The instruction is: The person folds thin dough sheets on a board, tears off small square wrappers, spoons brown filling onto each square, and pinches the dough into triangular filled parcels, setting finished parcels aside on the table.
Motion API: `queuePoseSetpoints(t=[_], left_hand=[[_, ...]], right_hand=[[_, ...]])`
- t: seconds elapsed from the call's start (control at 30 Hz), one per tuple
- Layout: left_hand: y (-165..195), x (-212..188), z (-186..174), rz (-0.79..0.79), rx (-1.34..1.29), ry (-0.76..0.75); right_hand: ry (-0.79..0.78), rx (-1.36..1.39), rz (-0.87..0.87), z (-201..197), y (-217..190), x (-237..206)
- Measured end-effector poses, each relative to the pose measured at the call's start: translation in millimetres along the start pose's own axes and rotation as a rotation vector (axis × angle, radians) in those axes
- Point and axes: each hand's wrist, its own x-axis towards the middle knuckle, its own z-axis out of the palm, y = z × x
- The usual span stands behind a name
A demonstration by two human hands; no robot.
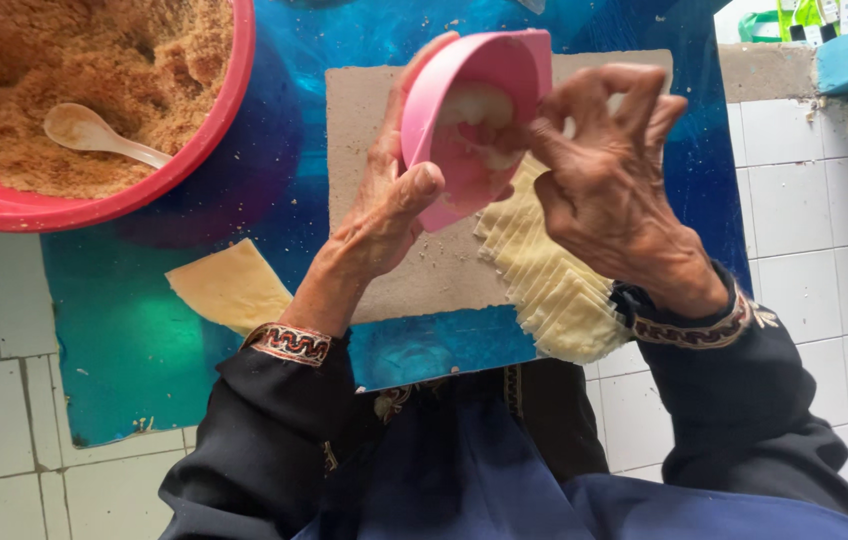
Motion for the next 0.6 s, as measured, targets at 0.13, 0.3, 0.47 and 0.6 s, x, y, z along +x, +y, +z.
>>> queuePoseSetpoints(t=[0.13, 0.3, 0.47, 0.6], left_hand=[[0, 1, 1, 0.063, 0.147, 0.028], [-5, 1, 2, 0.028, 0.179, 0.050], [-12, 4, 0, 0.072, 0.321, 0.057], [-12, 4, -6, 0.067, 0.105, 0.006]], right_hand=[[0.083, -0.091, -0.014, 3, -5, -5], [0.028, 0.061, -0.002, 20, -11, -11], [-0.123, 0.260, 0.046, 19, -5, -11], [-0.142, 0.478, 0.032, -11, 16, -12]])
